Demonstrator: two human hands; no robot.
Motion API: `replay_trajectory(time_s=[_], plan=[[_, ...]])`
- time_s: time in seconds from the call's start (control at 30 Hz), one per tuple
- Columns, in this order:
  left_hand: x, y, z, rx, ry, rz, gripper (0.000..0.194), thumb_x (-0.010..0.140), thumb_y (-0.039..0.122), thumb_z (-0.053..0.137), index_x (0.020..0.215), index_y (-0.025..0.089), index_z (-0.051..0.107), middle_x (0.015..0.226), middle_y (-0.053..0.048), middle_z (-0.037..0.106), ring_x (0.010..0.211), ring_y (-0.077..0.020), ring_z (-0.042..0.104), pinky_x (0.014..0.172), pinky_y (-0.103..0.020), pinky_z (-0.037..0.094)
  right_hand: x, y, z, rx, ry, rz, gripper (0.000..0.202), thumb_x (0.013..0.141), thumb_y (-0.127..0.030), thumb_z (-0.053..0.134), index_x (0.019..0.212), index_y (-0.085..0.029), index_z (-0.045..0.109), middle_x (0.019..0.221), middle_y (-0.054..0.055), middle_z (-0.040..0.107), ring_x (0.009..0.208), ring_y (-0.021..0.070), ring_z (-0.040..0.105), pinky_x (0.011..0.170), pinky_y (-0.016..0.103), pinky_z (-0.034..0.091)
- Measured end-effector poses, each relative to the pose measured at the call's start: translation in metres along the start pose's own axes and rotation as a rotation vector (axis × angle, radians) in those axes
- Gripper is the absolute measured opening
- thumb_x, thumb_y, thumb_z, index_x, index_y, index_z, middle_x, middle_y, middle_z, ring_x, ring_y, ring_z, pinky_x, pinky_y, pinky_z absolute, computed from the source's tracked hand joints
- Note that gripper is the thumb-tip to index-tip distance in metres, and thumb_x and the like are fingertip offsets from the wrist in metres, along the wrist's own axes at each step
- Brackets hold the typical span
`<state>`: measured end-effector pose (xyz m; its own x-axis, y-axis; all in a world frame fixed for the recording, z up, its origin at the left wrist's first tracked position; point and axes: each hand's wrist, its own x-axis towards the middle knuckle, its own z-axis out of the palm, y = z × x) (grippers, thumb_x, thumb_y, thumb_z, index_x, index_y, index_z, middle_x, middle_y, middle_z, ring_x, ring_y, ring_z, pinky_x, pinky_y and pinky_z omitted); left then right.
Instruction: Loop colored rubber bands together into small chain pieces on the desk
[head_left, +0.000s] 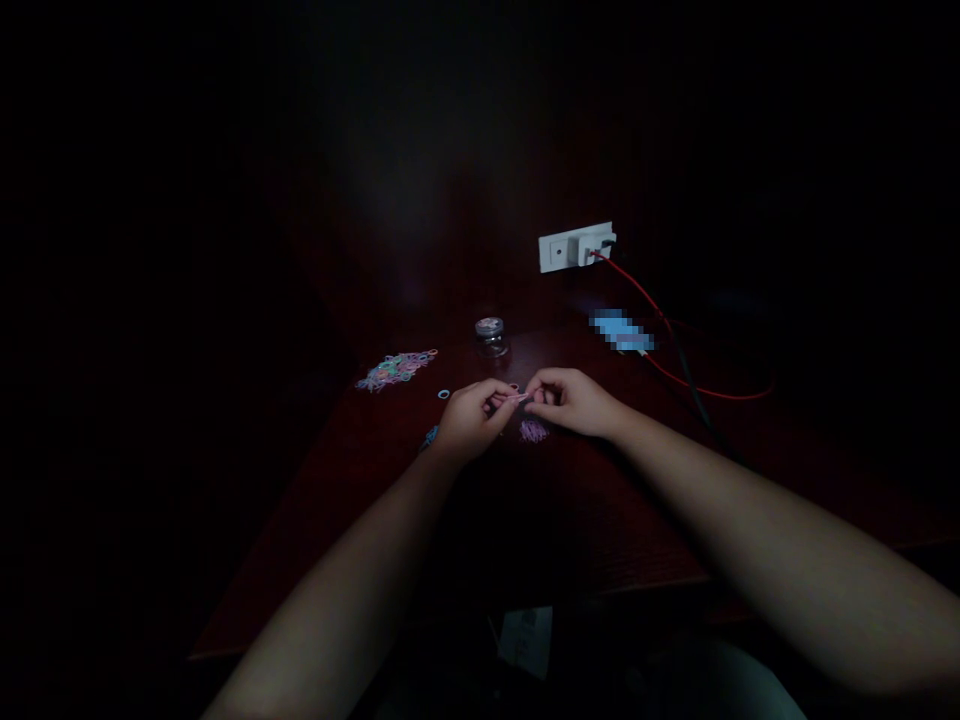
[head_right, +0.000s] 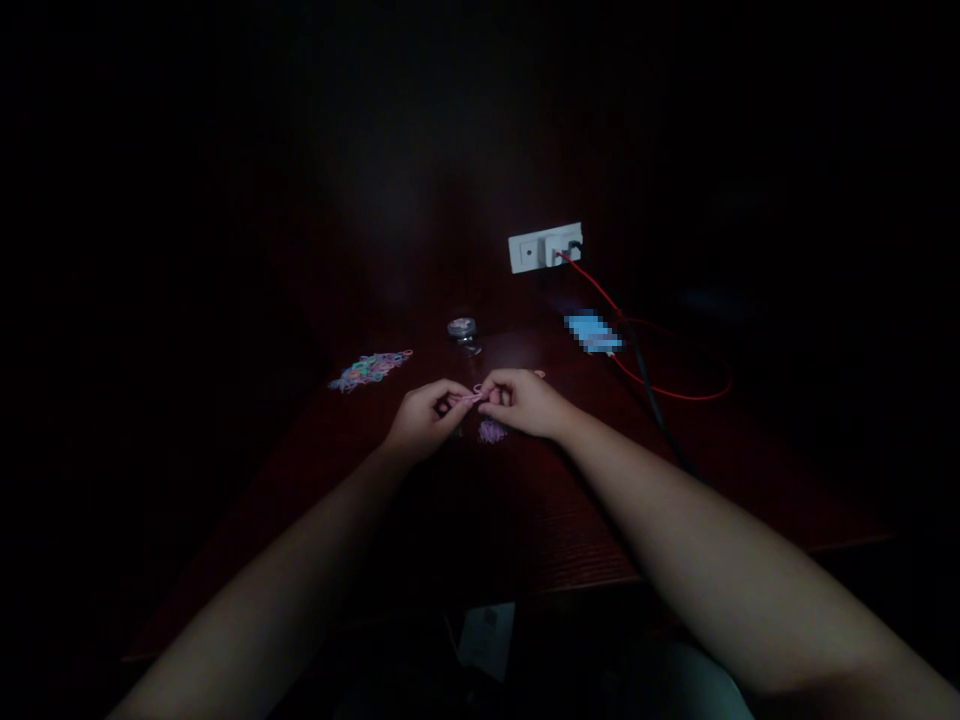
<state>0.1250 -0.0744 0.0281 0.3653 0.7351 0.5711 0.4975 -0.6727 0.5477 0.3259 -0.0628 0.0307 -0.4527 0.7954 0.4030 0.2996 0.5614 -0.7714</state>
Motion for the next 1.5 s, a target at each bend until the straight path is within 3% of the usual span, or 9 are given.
replay_trajectory(time_s=[0.17, 0.43, 0.93, 1.07, 1.5], plan=[[-0.0007, -0.0013, 0.0009, -0.012, -0.002, 0.002, 0.02, 0.085, 0.034, 0.062, 0.093, 0.018, 0.07, 0.087, -0.005, 0.072, 0.073, -0.0135, 0.064, 0.063, -0.023, 0.051, -0.0001, 0.0032, -0.0004, 0.007, 0.004, -0.036, 0.019, 0.075, -0.024, 0.066, 0.09, -0.014, 0.061, 0.068, -0.002, 0.053, 0.054, 0.0079, 0.044, 0.049, 0.02, 0.034], [-0.0009, -0.0024, 0.0016, 0.011, -0.018, -0.02, 0.025, 0.086, 0.038, 0.061, 0.096, 0.017, 0.073, 0.083, -0.006, 0.073, 0.066, -0.013, 0.063, 0.06, -0.023, 0.051, 0.0, 0.0022, -0.0029, -0.092, 0.069, -0.141, 0.019, 0.079, -0.03, 0.065, 0.09, -0.014, 0.068, 0.077, 0.003, 0.057, 0.06, 0.0094, 0.047, 0.053, 0.022, 0.038], [-0.0006, -0.0026, 0.0003, -0.048, -0.003, -0.043, 0.018, 0.087, 0.03, 0.059, 0.092, 0.018, 0.072, 0.085, -0.004, 0.074, 0.075, -0.0152, 0.068, 0.069, -0.025, 0.054, 0.0, -0.0001, -0.0035, -0.118, 0.055, -0.153, 0.015, 0.08, -0.027, 0.063, 0.084, -0.014, 0.069, 0.079, 0.004, 0.057, 0.058, 0.0084, 0.047, 0.052, 0.022, 0.038], [-0.0004, -0.0013, 0.0005, -0.061, -0.02, -0.055, 0.019, 0.087, 0.031, 0.059, 0.093, 0.018, 0.072, 0.085, -0.004, 0.074, 0.076, -0.0158, 0.069, 0.069, -0.026, 0.054, -0.0008, -0.002, -0.0023, -0.068, 0.047, -0.112, 0.019, 0.077, -0.029, 0.067, 0.09, -0.015, 0.067, 0.077, 0.002, 0.057, 0.056, 0.0082, 0.045, 0.051, 0.021, 0.036], [-0.0008, -0.0006, 0.0027, -0.112, -0.01, -0.072, 0.016, 0.086, 0.027, 0.059, 0.088, 0.016, 0.069, 0.08, -0.004, 0.073, 0.069, -0.0133, 0.067, 0.064, -0.024, 0.054, -0.0009, -0.0058, -0.0018, -0.097, 0.034, -0.096, 0.021, 0.082, -0.034, 0.061, 0.078, -0.014, 0.065, 0.07, 0.002, 0.056, 0.058, 0.0098, 0.046, 0.053, 0.023, 0.036]])
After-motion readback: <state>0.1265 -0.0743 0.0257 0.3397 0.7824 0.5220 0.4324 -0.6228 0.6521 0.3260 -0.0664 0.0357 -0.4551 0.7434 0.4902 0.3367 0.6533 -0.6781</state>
